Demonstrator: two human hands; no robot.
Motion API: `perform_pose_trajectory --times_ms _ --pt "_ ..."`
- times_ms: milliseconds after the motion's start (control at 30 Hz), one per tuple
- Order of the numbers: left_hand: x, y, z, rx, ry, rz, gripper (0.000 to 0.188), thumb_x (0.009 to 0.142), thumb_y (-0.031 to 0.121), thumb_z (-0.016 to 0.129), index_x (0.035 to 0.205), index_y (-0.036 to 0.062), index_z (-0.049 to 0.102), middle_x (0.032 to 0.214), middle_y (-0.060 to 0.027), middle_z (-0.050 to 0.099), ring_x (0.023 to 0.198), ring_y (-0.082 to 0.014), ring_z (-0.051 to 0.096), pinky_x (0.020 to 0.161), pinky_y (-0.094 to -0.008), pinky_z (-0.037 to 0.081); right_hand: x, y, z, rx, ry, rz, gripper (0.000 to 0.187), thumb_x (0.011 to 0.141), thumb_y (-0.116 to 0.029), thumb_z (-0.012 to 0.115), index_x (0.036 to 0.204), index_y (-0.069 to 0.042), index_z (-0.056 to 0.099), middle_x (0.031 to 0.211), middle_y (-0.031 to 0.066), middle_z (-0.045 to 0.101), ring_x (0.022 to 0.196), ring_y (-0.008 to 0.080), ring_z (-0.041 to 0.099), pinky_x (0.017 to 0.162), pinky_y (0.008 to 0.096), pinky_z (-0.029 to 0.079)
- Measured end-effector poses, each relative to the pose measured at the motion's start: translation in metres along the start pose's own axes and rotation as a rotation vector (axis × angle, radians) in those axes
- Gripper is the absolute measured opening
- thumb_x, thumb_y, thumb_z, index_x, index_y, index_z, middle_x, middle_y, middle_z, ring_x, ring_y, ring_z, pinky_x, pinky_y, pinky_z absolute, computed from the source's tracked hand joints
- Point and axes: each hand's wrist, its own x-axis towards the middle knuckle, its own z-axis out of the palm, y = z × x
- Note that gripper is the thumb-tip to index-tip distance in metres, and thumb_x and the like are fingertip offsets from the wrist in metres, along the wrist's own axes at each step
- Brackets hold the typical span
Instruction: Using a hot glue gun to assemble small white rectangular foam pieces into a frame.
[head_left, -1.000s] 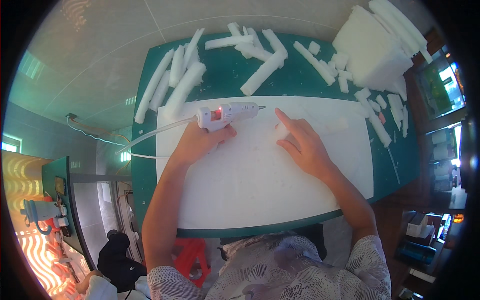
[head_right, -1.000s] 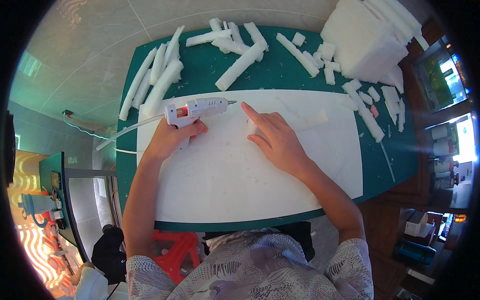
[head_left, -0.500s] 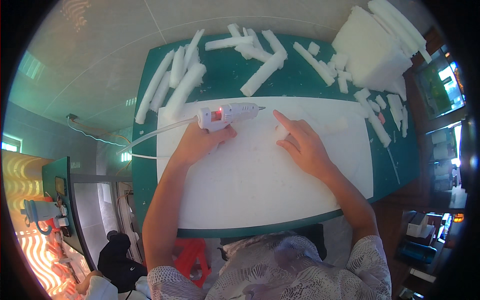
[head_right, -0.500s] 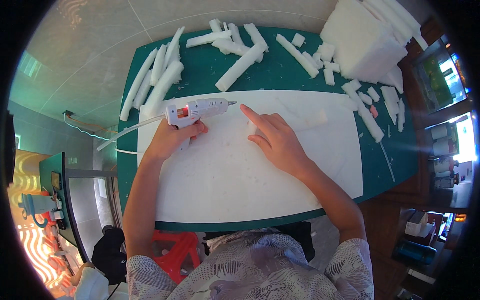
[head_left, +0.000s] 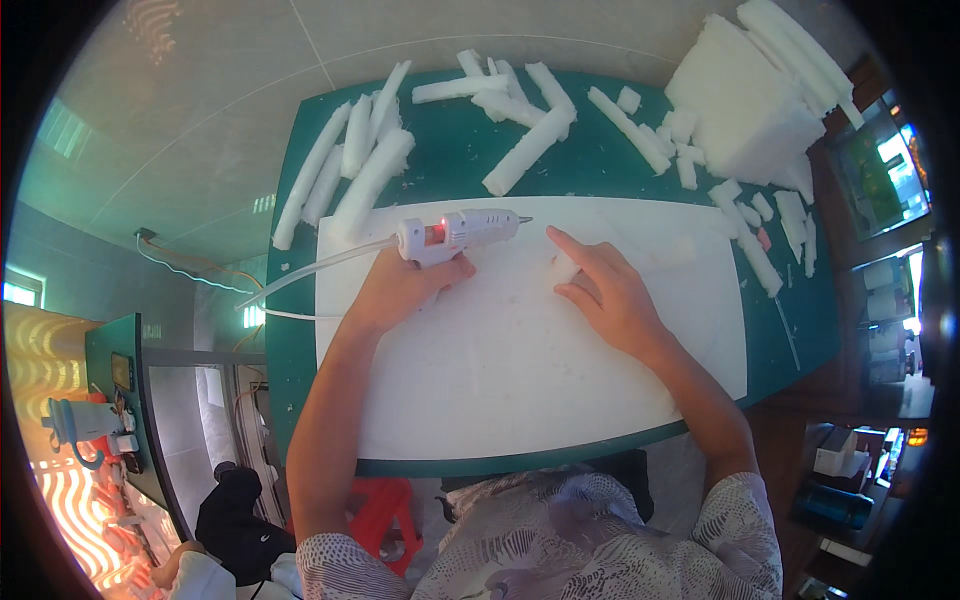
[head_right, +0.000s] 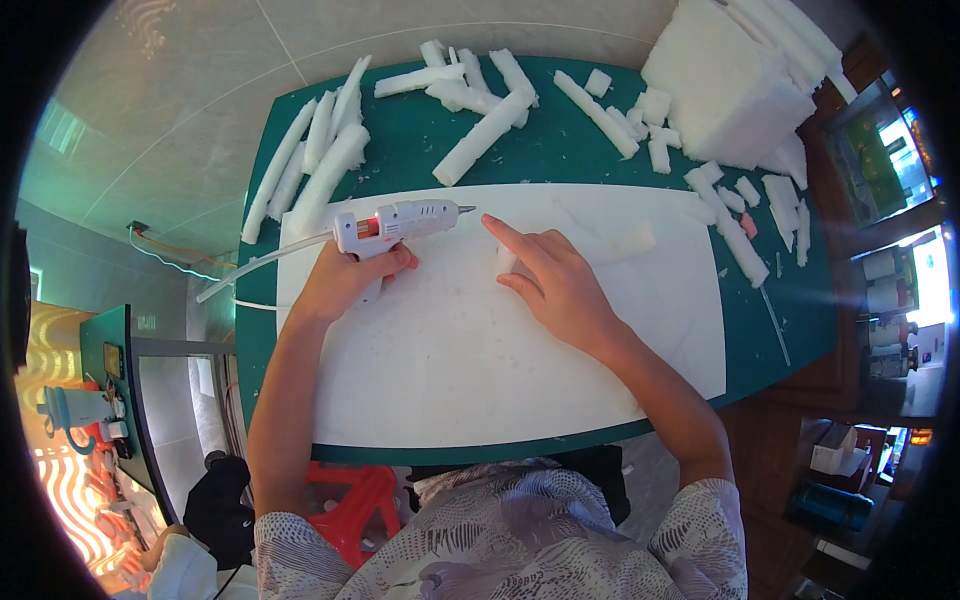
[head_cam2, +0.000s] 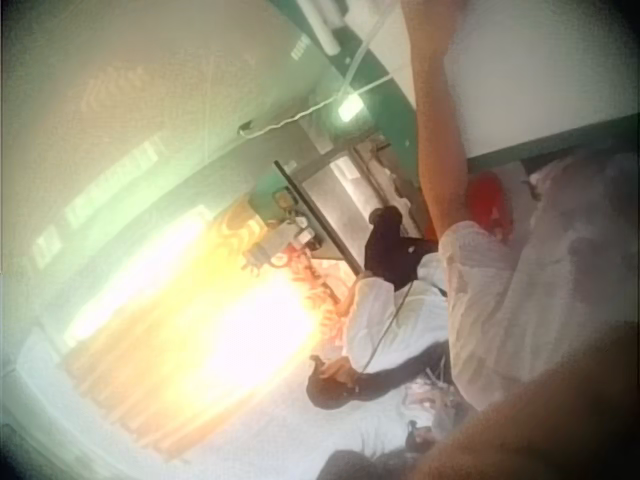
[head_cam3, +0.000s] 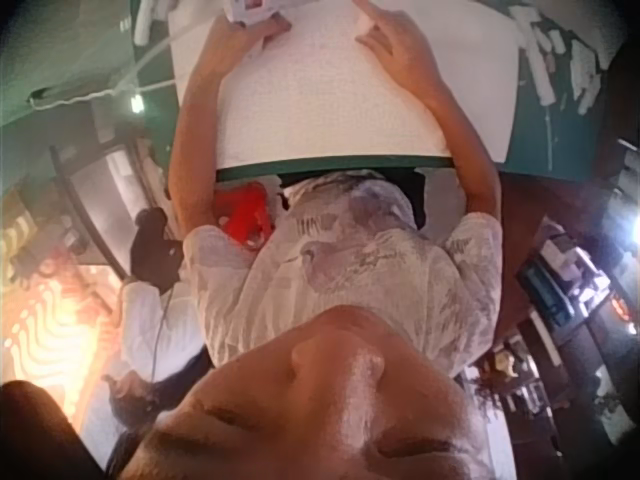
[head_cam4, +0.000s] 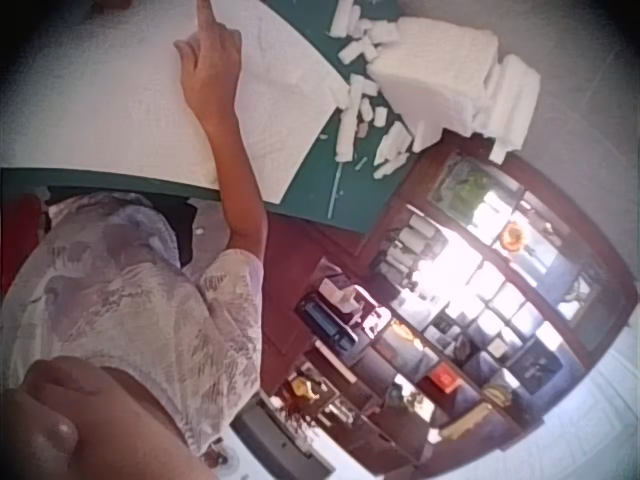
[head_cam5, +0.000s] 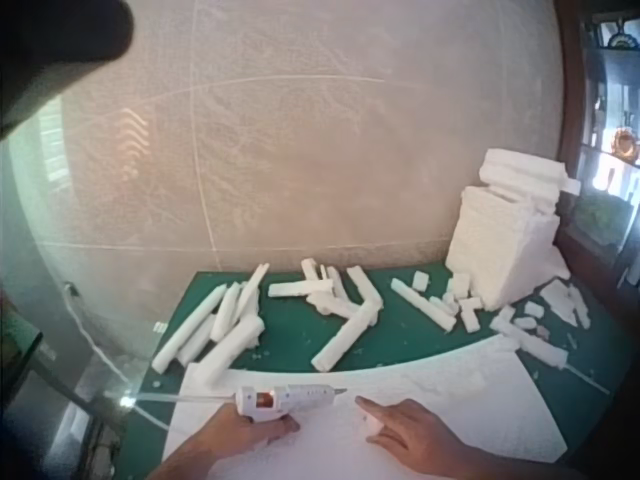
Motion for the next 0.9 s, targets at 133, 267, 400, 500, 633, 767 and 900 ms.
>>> perform_pose_trajectory --times_ms 133,267,400,500,633,767,900 --pt "0.0 0.0018 0.0006 0.01 0.007 -0.012 0.021 0.08 0.021 0.073 0.095 0.0059 0.071 0.08 -0.0012 0.065 0.069 -0.0092 0.058 0.06 -0.0241 0.044 -0.0003 0.0013 -0.0007 -0.021 -0.011 0.008 0.069 0.082 -0.006 0.072 0.144 -0.018 0.045 0.09 0.0085 0.062 0.088 0.0251 0.056 0.081 0.0367 0.049" --pt "0.0001 0.0016 -0.0001 0.017 0.008 -0.01 0.022 0.08 0.021 0.073 0.096 0.006 0.071 0.078 -0.001 0.064 0.068 -0.009 0.058 0.06 -0.024 0.044 -0.0005 -0.0003 -0.0003 0.001 0.023 -0.006 0.073 0.082 -0.007 0.074 0.146 -0.018 0.042 0.096 0.0095 0.064 0.091 0.0251 0.057 0.083 0.0362 0.049" --pt "0.0009 -0.0001 -0.0005 0.023 -0.001 -0.029 0.025 0.08 0.019 0.073 0.1 0.0045 0.07 0.084 -0.0044 0.068 0.072 -0.011 0.059 0.065 -0.0259 0.046 -0.0035 -0.0023 0.0 0.067 0.025 0.1 0.078 0.082 -0.011 0.075 0.149 -0.018 0.035 0.104 0.0097 0.064 0.095 0.024 0.06 0.087 0.0351 0.05" --pt "0.0016 -0.0004 0.0 0.021 0.008 -0.028 0.028 0.079 0.023 0.074 0.1 0.0059 0.07 0.078 -0.0012 0.064 0.069 -0.0095 0.058 0.06 -0.0246 0.044 -0.0045 0.0002 -0.0002 0.058 0.011 0.12 0.077 0.083 -0.013 0.075 0.148 -0.018 0.035 0.109 0.0098 0.064 0.096 0.023 0.061 0.088 0.0349 0.051" --pt "0.0008 0.0012 0.0007 0.024 0.018 -0.038 0.03 0.078 0.023 0.075 0.101 0.0056 0.069 0.079 -0.0016 0.064 0.069 -0.0098 0.059 0.06 -0.025 0.045 -0.0045 0.0017 -0.0001 0.084 0.009 0.137 0.07 0.084 -0.014 0.074 0.145 -0.016 0.039 0.114 0.0111 0.064 0.096 0.0236 0.063 0.088 0.0353 0.052" --pt "0.0019 -0.0008 -0.0007 0.014 0.001 -0.022 0.03 0.078 0.021 0.074 0.103 0.0053 0.069 0.081 -0.0021 0.066 0.069 -0.0098 0.059 0.06 -0.025 0.045 -0.0049 0.0036 0.0 0.127 -0.003 0.181 0.058 0.084 -0.016 0.075 0.134 -0.012 0.046 0.116 0.0126 0.065 0.098 0.0244 0.065 0.088 0.0363 0.052" --pt "0.0011 0.0021 -0.0001 -0.021 -0.028 0.005 0.028 0.079 0.019 0.073 0.103 0.0045 0.069 0.084 -0.0023 0.068 0.071 -0.0095 0.059 0.061 -0.0254 0.046 -0.0054 0.0051 -0.0004 0.16 0.005 0.22 0.044 0.084 -0.018 0.075 0.119 -0.009 0.049 0.115 0.0129 0.066 0.099 0.025 0.065 0.088 0.0372 0.052"
